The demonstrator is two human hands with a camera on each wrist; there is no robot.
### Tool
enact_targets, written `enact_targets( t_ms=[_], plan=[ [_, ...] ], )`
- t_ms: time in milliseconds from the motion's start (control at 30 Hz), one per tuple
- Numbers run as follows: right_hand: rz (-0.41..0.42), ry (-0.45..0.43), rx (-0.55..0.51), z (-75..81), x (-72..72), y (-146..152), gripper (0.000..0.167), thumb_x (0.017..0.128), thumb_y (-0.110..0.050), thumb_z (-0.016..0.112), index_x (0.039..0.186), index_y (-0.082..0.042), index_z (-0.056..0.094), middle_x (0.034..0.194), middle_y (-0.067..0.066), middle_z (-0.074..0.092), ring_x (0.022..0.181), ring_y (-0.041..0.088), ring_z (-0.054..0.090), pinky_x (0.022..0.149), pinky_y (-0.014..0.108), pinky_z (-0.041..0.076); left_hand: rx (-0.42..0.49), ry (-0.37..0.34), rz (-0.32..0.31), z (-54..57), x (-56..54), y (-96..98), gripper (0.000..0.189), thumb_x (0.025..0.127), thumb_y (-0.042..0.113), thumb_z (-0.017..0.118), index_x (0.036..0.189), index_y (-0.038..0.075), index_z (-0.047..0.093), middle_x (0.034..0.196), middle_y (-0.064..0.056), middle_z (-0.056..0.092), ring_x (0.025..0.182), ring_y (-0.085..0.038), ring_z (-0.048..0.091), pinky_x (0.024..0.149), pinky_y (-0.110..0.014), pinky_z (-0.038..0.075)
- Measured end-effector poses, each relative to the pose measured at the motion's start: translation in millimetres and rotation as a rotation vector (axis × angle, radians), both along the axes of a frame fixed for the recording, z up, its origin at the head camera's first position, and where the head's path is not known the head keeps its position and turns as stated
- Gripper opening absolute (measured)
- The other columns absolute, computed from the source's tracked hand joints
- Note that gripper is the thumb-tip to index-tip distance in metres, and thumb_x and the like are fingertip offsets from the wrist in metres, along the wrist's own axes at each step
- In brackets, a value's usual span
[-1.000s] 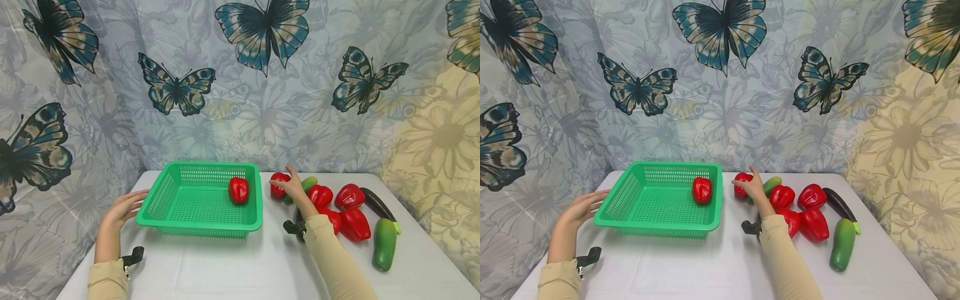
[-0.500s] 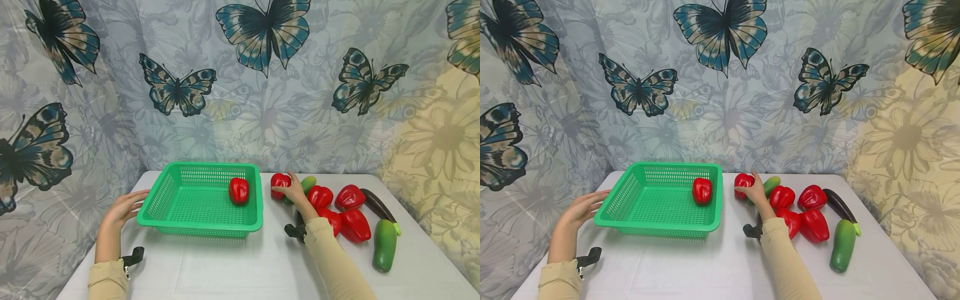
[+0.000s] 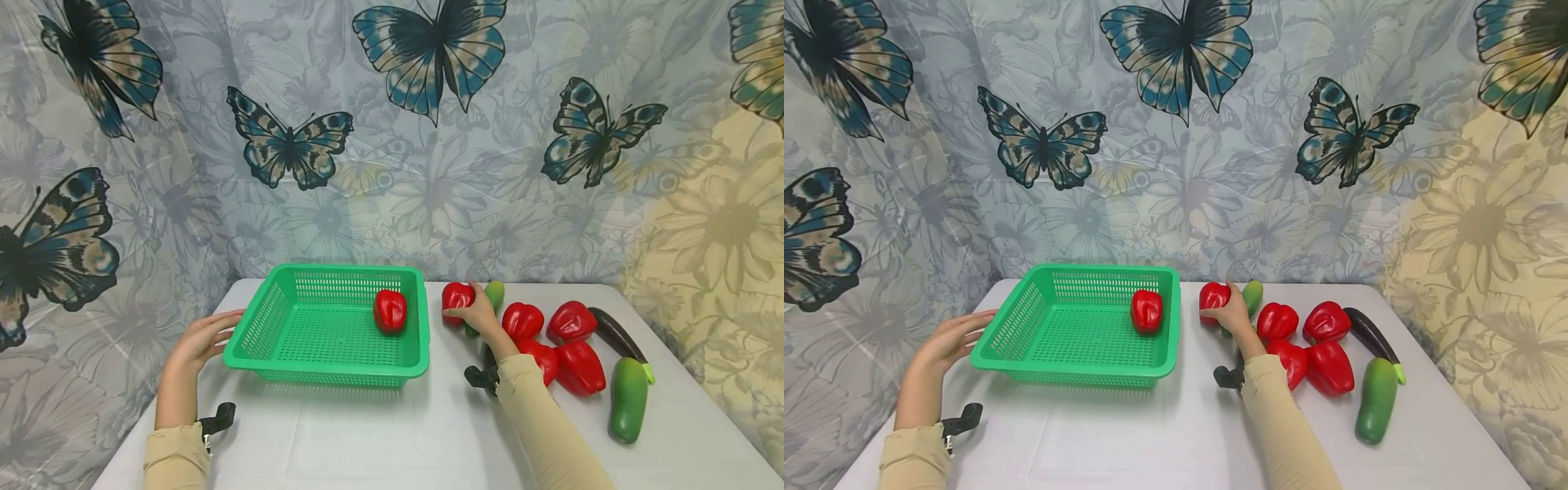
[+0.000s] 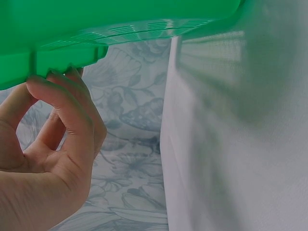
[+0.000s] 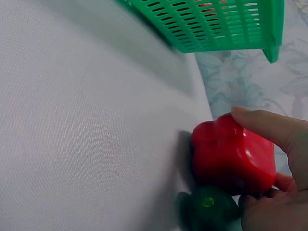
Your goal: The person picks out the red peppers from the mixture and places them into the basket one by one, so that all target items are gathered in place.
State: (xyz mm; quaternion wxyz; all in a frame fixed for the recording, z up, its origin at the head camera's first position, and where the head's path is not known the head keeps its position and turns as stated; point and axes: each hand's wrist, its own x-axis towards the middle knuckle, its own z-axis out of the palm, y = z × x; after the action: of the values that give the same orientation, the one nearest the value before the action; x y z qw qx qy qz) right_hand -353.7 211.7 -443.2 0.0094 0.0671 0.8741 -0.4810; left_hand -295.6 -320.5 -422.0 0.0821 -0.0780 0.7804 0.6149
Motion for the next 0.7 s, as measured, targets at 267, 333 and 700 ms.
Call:
enact_targets(
  t_ms=[267, 333, 700],
  plan=[
    [-0.014, 0.01, 0.011, -0.7, -1.4, 0.1, 0.096, 0.085, -0.025, 0.074, 0.157, -0.009, 0.013, 0.156, 0.023, 0.025, 0.14, 0.042, 0.03, 0.108, 0.058, 0.039, 0.009, 0.006, -0.006, 0.6, 0.9, -1.0, 0.057, 0.092, 0.042, 0.066, 0.14, 0.014, 0.054, 0.1, 0.028, 0.058, 0.099, -0.002, 0.058, 0.083, -0.023, 0.054],
    [-0.02, 0.013, 0.015, -0.5, -1.0, 0.3, 0.096, 0.085, -0.025, 0.074, 0.157, -0.008, 0.013, 0.156, 0.024, 0.026, 0.14, 0.042, 0.03, 0.109, 0.058, 0.039, 0.017, 0.008, -0.004, 0.6, 0.8, -1.0, 0.056, 0.092, 0.041, 0.067, 0.14, 0.013, 0.054, 0.099, 0.028, 0.059, 0.097, -0.001, 0.059, 0.083, -0.023, 0.054],
    [-0.048, 0.012, 0.005, 4.3, 0.0, -0.7, 0.094, 0.085, -0.027, 0.073, 0.156, -0.006, 0.015, 0.155, 0.024, 0.026, 0.14, 0.043, 0.03, 0.108, 0.058, 0.039, 0.031, 0.012, -0.009, 1.4, 1.0, -0.8, 0.053, 0.092, 0.041, 0.067, 0.138, 0.015, 0.057, 0.1, 0.028, 0.058, 0.094, 0.001, 0.059, 0.082, -0.022, 0.053]
  ],
)
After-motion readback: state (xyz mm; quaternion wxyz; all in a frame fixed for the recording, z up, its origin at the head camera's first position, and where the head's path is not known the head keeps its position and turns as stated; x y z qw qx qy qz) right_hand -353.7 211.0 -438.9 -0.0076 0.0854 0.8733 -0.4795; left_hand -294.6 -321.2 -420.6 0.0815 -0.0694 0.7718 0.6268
